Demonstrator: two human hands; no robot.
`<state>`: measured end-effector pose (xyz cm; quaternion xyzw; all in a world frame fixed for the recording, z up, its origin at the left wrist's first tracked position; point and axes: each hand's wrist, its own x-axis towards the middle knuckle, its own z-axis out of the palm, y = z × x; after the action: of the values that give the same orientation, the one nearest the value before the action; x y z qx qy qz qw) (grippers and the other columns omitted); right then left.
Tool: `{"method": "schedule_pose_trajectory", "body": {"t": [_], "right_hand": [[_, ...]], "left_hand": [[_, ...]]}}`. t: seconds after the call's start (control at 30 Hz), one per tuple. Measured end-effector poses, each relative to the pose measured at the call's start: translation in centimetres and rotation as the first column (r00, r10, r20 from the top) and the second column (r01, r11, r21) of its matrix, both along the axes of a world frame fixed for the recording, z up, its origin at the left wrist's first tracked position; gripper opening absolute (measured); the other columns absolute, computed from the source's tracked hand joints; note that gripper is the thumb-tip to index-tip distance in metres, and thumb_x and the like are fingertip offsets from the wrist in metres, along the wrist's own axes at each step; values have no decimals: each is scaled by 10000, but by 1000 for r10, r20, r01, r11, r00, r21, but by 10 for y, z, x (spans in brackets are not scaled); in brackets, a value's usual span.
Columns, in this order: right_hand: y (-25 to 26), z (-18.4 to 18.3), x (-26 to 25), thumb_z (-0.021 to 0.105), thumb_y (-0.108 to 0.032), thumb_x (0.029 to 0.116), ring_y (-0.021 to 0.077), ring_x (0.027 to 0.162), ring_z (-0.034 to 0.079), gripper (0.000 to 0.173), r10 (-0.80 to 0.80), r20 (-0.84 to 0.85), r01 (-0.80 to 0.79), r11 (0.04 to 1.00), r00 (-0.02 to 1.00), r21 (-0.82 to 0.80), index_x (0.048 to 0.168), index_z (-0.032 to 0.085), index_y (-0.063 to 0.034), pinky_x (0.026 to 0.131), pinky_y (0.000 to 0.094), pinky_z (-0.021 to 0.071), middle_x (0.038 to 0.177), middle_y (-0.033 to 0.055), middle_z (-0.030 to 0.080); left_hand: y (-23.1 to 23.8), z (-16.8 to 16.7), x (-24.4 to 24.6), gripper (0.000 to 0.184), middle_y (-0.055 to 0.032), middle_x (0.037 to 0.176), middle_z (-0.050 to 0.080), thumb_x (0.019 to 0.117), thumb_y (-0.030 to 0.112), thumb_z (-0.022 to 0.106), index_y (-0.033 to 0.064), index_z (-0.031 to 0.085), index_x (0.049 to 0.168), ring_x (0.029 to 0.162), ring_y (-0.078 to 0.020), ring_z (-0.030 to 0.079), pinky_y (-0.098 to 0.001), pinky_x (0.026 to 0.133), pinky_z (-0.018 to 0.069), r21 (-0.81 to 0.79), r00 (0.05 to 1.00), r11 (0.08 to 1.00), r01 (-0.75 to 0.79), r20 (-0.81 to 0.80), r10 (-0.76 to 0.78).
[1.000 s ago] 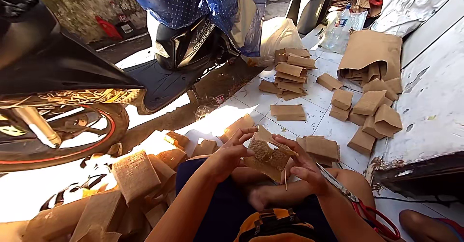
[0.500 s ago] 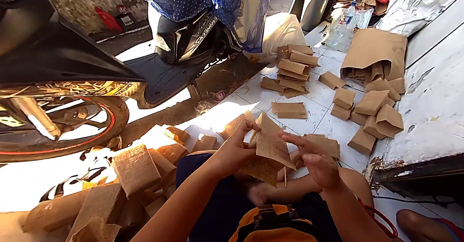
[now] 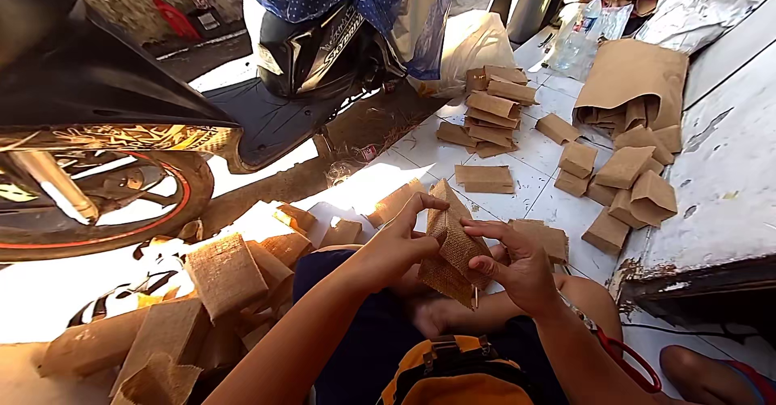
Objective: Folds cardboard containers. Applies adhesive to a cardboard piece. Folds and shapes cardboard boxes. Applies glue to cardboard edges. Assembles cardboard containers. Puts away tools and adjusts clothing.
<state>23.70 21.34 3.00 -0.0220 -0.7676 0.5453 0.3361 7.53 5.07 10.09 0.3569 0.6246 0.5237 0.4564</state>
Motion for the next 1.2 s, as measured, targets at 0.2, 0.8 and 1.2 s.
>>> {"method": "schedule_pose_trajectory", "body": {"t": [0.2, 0.8, 1.2], "right_hand": [[-8, 1, -2, 782, -276, 904, 123, 1177, 673, 335, -74, -62, 80, 992, 995, 98, 1176, 742, -82, 981, 267, 571, 1240, 61, 726], [-19, -9, -6, 680, -273, 921, 182, 876, 682, 360, -226, -57, 213, 763, 973, 611, 1259, 740, -165, 755, 340, 564, 970, 74, 731], [-18, -3, -14, 714, -253, 934, 114, 762, 669, 230, -211, 82, 139, 844, 974, 518, 959, 714, -24, 698, 229, 590, 948, 100, 679]], "left_hand": [[-3, 1, -1, 699, -63, 1242, 664, 778, 96, 652, 199, 415, 1427, 914, -139, 723, -292, 804, 607, 28, 1000, 999, 20, 22, -21], [5, -5, 10, 669, -3, 1416, 509, 919, 70, 733, 295, 415, 1463, 878, -93, 681, -310, 767, 614, -185, 864, 982, 37, -488, -124], [17, -3, 37, 1086, -130, 1594, 319, 910, 14, 687, 272, -69, 1647, 845, -219, 683, -392, 730, 585, -241, 597, 968, -66, -787, -155]]}}
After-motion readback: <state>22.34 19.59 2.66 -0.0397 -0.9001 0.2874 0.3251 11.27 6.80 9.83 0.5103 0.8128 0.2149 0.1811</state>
